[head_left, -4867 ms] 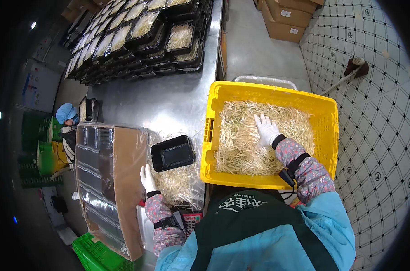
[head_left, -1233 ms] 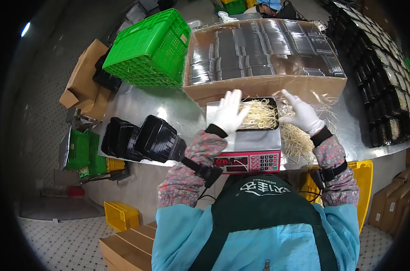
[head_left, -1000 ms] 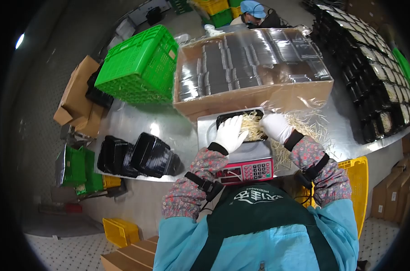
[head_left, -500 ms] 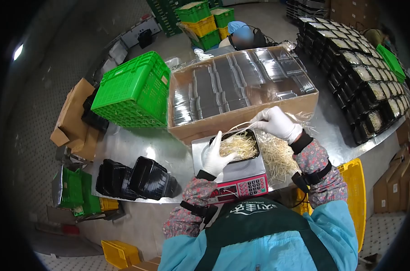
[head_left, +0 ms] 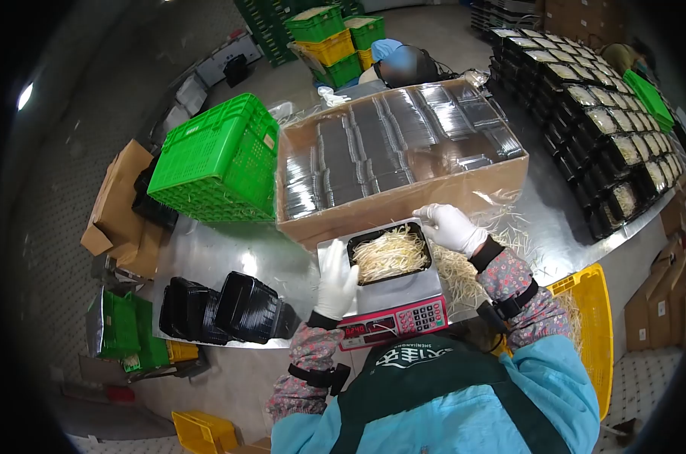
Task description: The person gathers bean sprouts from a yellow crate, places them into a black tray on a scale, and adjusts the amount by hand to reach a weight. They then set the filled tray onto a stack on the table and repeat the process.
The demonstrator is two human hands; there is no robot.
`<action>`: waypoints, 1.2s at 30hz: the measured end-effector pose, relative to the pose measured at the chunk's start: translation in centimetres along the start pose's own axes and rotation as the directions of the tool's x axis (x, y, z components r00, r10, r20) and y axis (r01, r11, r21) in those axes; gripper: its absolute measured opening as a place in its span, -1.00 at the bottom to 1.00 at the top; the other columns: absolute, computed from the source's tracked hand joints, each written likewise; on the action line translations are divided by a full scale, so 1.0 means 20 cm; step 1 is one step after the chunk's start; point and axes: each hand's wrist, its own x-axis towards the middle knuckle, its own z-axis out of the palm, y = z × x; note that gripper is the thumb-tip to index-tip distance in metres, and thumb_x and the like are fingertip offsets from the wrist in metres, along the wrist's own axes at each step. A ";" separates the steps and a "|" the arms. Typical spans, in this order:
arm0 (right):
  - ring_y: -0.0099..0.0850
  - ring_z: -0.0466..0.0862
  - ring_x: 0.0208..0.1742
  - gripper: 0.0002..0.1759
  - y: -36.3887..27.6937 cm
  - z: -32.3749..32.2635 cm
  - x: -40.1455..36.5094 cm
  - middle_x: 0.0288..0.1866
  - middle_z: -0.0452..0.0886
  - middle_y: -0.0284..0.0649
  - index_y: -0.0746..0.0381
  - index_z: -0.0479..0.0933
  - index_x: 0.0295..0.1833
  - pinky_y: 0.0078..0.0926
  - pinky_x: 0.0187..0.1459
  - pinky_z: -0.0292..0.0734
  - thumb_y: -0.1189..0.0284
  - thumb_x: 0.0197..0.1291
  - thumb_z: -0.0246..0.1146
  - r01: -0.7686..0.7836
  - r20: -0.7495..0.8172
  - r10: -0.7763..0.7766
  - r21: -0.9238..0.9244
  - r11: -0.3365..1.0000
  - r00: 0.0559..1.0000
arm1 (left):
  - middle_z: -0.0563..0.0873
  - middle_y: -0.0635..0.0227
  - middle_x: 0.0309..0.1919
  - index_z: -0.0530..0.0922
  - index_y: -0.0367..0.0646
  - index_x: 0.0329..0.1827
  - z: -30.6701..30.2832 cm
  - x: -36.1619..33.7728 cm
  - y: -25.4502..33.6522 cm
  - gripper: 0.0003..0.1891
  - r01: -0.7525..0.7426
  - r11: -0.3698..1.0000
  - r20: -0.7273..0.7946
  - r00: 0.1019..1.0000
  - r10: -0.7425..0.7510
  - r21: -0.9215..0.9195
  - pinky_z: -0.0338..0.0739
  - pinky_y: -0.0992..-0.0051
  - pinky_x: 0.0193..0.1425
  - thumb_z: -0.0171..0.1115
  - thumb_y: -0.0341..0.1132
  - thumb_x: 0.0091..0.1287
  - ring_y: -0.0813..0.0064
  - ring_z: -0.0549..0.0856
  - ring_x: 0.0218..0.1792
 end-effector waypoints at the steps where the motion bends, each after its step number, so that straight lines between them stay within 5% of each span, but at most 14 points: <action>1: -0.05 0.67 -0.02 -0.59 -0.04 0.05 0.00 -0.07 0.67 0.03 0.28 0.59 0.13 -0.23 0.07 0.57 0.43 0.15 0.26 0.034 -0.075 -0.033 0.009 0.999 0.997 | 0.35 -0.19 0.40 0.24 -0.46 0.44 0.05 0.03 0.04 -0.34 -0.089 0.991 0.025 0.996 0.087 0.104 0.13 0.18 0.55 0.21 -0.36 0.30 -0.07 0.31 0.45; 4: -0.03 0.62 0.07 -0.53 -0.11 0.29 0.00 -0.02 0.65 0.08 0.38 0.56 0.11 -0.18 0.13 0.52 0.20 0.30 0.24 0.188 -0.196 -0.178 0.035 0.981 0.964 | 0.43 -0.05 0.36 0.36 -0.35 0.37 0.20 0.14 0.11 -0.40 -0.241 0.937 0.091 0.970 0.225 0.252 0.27 0.10 0.41 0.20 -0.23 0.31 -0.07 0.39 0.36; 6: 0.01 0.62 0.08 -0.54 -0.17 0.38 0.00 -0.04 0.65 0.12 0.37 0.57 -0.03 -0.13 0.13 0.50 0.12 0.32 0.18 0.009 0.005 -0.009 -0.001 1.000 1.000 | 0.57 0.05 0.17 0.48 -0.27 0.25 0.33 0.17 0.04 -0.53 -0.303 0.895 0.115 0.953 0.280 0.327 0.37 0.08 0.27 0.09 -0.18 0.35 -0.02 0.52 0.17; 11: 0.07 0.63 -0.08 -0.37 -0.18 0.50 0.04 -0.23 0.65 0.16 0.37 0.60 -0.20 -0.01 0.09 0.47 0.01 0.45 -0.10 -0.205 0.019 0.208 -0.107 0.973 0.978 | 0.65 0.16 -0.11 0.59 -0.08 0.01 0.40 0.27 -0.04 -0.72 -0.033 0.990 0.270 0.963 -0.006 0.139 0.51 0.10 -0.08 -0.02 -0.19 0.41 0.04 0.60 -0.08; 13: 0.08 0.64 -0.14 -0.38 -0.14 0.54 0.06 -0.26 0.65 0.13 0.36 0.58 -0.20 -0.03 0.05 0.49 0.00 0.44 -0.08 -0.152 0.014 0.155 -0.131 0.980 0.988 | 0.64 0.20 -0.13 0.58 -0.06 -0.04 0.41 0.30 -0.07 -0.76 -0.211 0.950 0.212 0.964 0.162 0.230 0.52 0.11 -0.19 0.00 -0.19 0.42 0.06 0.60 -0.14; 16: 0.07 0.58 0.10 -0.44 -0.16 0.44 -0.05 -0.01 0.60 0.18 0.45 0.49 0.10 -0.11 0.20 0.43 0.10 0.38 0.09 -0.029 0.009 0.029 -0.017 0.999 1.000 | 0.63 0.23 -0.13 0.58 -0.10 -0.01 0.42 0.28 -0.09 -0.76 -0.346 0.872 0.244 0.931 0.273 0.345 0.49 0.11 -0.13 0.08 -0.20 0.40 0.12 0.59 -0.09; 19: -0.01 0.52 0.27 -0.42 -0.02 0.25 -0.21 0.23 0.55 0.07 0.29 0.47 0.29 -0.17 0.34 0.35 0.17 0.27 0.26 0.149 -0.249 -0.133 0.049 0.988 0.959 | 0.63 0.21 -0.07 0.57 -0.14 0.08 0.38 0.27 -0.03 -0.71 -0.336 0.885 0.233 0.934 0.270 0.323 0.48 0.14 -0.05 0.11 -0.22 0.38 0.13 0.59 -0.08; 21: -0.03 0.51 0.28 -0.43 0.18 0.01 -0.34 0.26 0.54 0.01 0.21 0.49 0.29 -0.20 0.36 0.34 0.18 0.21 0.33 -0.108 -0.212 0.141 0.159 0.981 0.967 | 0.63 0.21 -0.05 0.56 -0.15 0.12 0.38 0.26 -0.01 -0.68 -0.323 0.889 0.238 0.937 0.254 0.324 0.47 0.15 -0.01 0.11 -0.23 0.38 0.13 0.58 -0.07; 22: -0.06 0.49 0.30 -0.41 0.39 0.00 -0.43 0.25 0.55 0.01 0.19 0.50 0.28 -0.21 0.37 0.34 0.20 0.16 0.36 -0.244 -0.265 0.226 -0.036 0.969 0.937 | 0.64 0.20 -0.04 0.56 -0.16 0.13 0.38 0.27 -0.02 -0.67 -0.315 0.891 0.247 0.938 0.241 0.328 0.47 0.15 0.00 0.11 -0.23 0.38 0.13 0.58 -0.07; 23: -0.06 0.43 0.36 -0.32 0.52 -0.05 -0.51 0.32 0.49 0.00 0.16 0.47 0.33 -0.19 0.39 0.32 0.20 0.08 0.41 -0.451 -0.127 0.434 -0.199 0.870 0.892 | 0.64 0.20 -0.03 0.56 -0.16 0.14 0.38 0.27 -0.02 -0.66 -0.306 0.892 0.258 0.939 0.226 0.333 0.46 0.16 0.01 0.11 -0.23 0.38 0.14 0.58 -0.06; 25: -0.01 0.27 0.47 -0.15 0.68 -0.01 -0.65 0.48 0.31 -0.02 0.11 0.36 0.44 -0.16 0.40 0.30 0.20 -0.01 0.46 -0.537 0.081 0.602 -0.369 0.758 0.794 | 0.64 0.17 -0.05 0.57 -0.18 0.12 0.38 0.27 0.00 -0.68 -0.294 0.898 0.253 0.943 0.216 0.327 0.46 0.16 0.04 0.10 -0.24 0.39 0.11 0.58 -0.06; 27: 0.04 0.34 0.41 -0.28 0.68 0.08 -0.73 0.41 0.40 -0.02 0.11 0.49 0.33 -0.15 0.38 0.32 0.21 0.00 0.45 -0.480 0.038 0.558 -0.465 0.744 0.829 | 0.64 0.11 -0.06 0.58 -0.21 0.10 0.37 0.27 0.02 -0.71 -0.281 0.908 0.259 0.944 0.204 0.312 0.47 0.17 0.08 0.09 -0.29 0.41 0.06 0.58 -0.06; 33: -0.06 0.43 0.32 -0.63 0.84 0.16 -0.79 0.31 0.52 -0.13 0.15 0.72 -0.07 -0.17 0.29 0.40 0.14 0.10 0.37 -0.470 -0.098 0.463 -0.294 0.832 0.881 | 0.67 0.14 0.00 0.56 -0.21 0.17 0.34 0.26 0.04 -0.63 -0.245 0.922 0.236 0.955 0.177 0.300 0.46 0.20 0.14 0.15 -0.23 0.37 0.12 0.60 0.02; 36: -0.11 0.61 0.00 -0.65 0.79 0.07 -0.75 -0.05 0.65 -0.04 0.24 0.69 -0.10 -0.25 0.08 0.51 0.21 0.13 0.40 -0.478 -0.223 0.448 -0.102 0.872 0.866 | 0.67 0.07 0.07 0.55 -0.25 0.20 0.29 0.23 0.05 -0.61 -0.208 0.953 0.107 0.976 0.189 0.219 0.46 0.21 0.23 0.18 -0.29 0.36 0.09 0.61 0.09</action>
